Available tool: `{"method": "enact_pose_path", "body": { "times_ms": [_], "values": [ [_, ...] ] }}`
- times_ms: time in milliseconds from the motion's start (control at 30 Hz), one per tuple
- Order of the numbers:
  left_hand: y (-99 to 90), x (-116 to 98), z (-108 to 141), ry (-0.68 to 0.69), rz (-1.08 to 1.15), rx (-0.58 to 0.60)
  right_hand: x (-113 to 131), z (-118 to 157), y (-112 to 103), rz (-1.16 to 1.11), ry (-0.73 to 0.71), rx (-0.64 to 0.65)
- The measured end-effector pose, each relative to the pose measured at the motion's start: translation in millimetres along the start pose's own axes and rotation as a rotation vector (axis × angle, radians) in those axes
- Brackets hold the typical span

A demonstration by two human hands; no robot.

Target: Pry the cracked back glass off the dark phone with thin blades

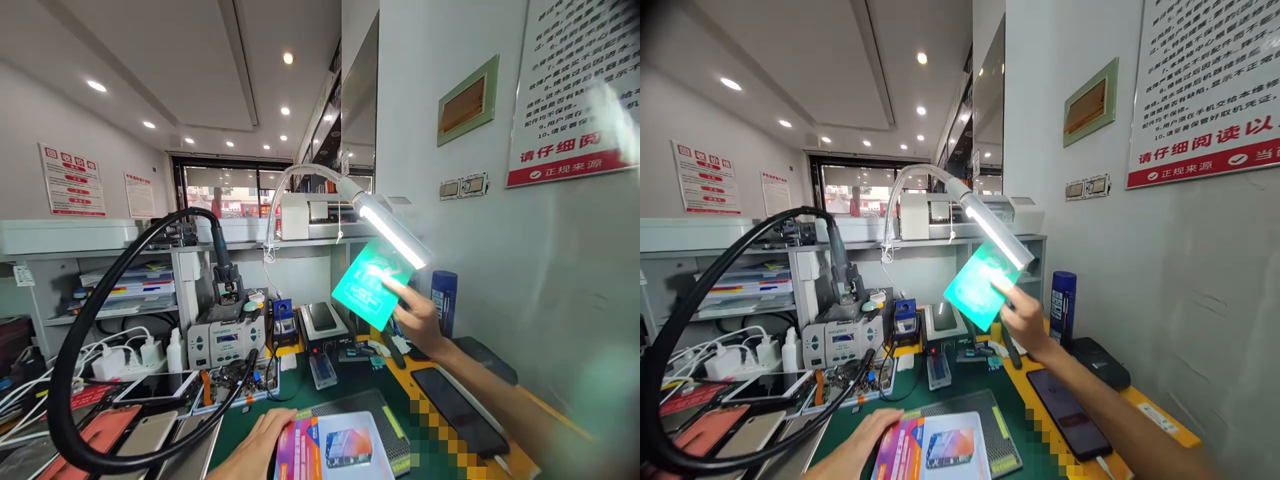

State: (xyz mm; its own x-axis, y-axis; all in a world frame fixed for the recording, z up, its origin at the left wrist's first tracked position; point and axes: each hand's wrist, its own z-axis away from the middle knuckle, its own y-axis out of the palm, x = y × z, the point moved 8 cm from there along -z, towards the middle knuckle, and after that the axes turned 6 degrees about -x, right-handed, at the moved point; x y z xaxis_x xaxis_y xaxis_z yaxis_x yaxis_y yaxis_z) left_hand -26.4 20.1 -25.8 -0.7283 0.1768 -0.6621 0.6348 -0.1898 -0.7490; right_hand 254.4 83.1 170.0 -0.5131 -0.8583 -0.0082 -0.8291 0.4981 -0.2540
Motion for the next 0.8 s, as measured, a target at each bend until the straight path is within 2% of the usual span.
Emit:
{"method": "enact_pose_path", "body": {
  "times_ms": [100, 167, 200, 267, 333, 433, 533, 667, 800],
  "values": [
    [-16.9, -5.1, 12.9, 0.033, 0.059, -0.076, 14.8, 51.8, 4.2, -0.081, 0.072, 0.001],
    [-31.7, -12.9, 20.3, 0.076, 0.172, -0.173, 33.2, 80.8, 8.5, -0.154, 0.104, 0.018],
    [-38.2, -18.6, 23.8, 0.103, 0.29, -0.223, 43.6, 91.7, 11.1, -0.191, 0.115, 0.033],
    [-41.0, -30.3, 29.2, 0.11, 0.619, -0.248, 64.9, 105.5, 15.9, -0.263, 0.118, 0.069],
    [-31.4, -44.9, 33.3, 0.079, 0.812, -0.207, 83.9, 110.8, 19.2, -0.331, 0.106, 0.099],
    [-8.3, -67.5, 40.4, 0.04, 0.886, -0.108, 104.0, 110.9, 22.2, -0.423, 0.085, 0.136],
    [8.8, -74.9, 49.2, -0.022, 0.998, -0.053, 114.8, 109.7, 24.8, -0.5, 0.078, 0.164],
    [12.4, -66.3, 61.2, -0.078, 1.034, -0.097, 122.2, 108.6, 27.0, -0.542, 0.099, 0.167],
    [4.3, -61.1, 74.7, -0.078, 1.001, -0.159, 130.3, 106.1, 29.0, -0.554, 0.119, 0.165]
  ]
}}
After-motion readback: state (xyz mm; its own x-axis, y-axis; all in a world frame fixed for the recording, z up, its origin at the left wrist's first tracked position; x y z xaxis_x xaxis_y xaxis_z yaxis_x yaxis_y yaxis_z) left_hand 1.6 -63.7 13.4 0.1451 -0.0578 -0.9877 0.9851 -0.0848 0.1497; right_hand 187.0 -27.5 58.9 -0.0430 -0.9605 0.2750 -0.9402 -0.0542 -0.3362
